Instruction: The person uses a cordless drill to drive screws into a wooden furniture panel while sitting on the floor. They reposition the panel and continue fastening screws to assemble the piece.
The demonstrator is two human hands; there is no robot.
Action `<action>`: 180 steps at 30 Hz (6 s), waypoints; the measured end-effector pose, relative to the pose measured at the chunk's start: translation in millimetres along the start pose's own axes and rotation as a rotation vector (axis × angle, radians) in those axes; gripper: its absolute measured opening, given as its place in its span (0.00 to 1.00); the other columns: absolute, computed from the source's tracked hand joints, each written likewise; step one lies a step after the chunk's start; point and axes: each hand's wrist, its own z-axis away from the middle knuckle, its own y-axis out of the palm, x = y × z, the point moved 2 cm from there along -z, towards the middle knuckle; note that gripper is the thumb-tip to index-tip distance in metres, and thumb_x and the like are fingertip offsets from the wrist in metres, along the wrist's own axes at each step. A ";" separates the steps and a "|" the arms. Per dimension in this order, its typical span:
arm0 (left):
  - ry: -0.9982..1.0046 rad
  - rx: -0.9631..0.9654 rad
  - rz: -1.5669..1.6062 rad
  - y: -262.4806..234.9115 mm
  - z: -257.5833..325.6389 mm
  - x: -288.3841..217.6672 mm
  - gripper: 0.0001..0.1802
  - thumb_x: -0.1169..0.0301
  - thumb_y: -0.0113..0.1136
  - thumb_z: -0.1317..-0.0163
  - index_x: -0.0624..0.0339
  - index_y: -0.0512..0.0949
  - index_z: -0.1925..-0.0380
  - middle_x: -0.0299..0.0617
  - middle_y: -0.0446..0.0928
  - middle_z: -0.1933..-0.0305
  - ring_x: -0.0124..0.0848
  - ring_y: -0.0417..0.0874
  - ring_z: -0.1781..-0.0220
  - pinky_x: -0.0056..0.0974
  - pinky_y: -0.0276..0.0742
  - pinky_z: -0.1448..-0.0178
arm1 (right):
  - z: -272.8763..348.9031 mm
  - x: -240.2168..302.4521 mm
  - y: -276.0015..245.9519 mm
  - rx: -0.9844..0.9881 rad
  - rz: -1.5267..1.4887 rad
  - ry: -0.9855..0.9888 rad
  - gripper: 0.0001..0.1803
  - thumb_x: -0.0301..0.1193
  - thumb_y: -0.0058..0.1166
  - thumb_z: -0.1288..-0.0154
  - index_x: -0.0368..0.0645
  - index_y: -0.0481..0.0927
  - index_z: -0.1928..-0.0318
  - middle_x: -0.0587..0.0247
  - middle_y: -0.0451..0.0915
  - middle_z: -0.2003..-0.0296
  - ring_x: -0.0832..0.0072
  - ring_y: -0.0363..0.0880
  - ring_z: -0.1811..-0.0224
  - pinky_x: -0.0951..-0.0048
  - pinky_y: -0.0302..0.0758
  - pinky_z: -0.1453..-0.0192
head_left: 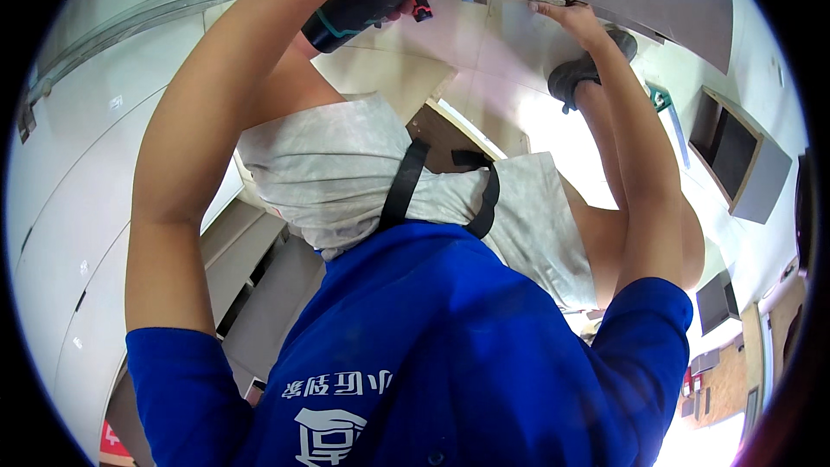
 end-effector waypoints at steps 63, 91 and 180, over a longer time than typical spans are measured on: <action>-0.016 -0.012 0.093 13.6 -2.8 -0.5 0.07 0.70 0.59 0.52 0.62 0.81 0.74 0.41 0.80 0.78 0.31 0.82 0.77 0.36 0.77 0.67 | -15.3 -41.3 27.0 -0.199 -0.292 -0.201 0.16 0.29 0.70 0.43 0.41 0.85 0.53 0.64 0.87 0.58 0.74 0.84 0.54 0.70 0.79 0.46; -0.024 0.010 0.128 11.5 -6.5 5.4 0.06 0.69 0.58 0.48 0.60 0.80 0.75 0.37 0.80 0.76 0.28 0.81 0.73 0.35 0.77 0.64 | -28.8 -42.6 4.6 -0.047 -0.069 -0.142 0.27 0.38 0.71 0.45 0.44 0.83 0.45 0.57 0.85 0.48 0.65 0.80 0.44 0.66 0.74 0.38; 0.002 0.017 0.143 11.2 -7.7 2.7 0.10 0.73 0.55 0.44 0.65 0.78 0.64 0.43 0.79 0.77 0.33 0.83 0.77 0.39 0.81 0.68 | -24.0 -33.9 12.5 -0.047 -0.227 -0.141 0.27 0.26 0.73 0.49 0.42 0.82 0.46 0.55 0.85 0.50 0.64 0.81 0.47 0.64 0.79 0.42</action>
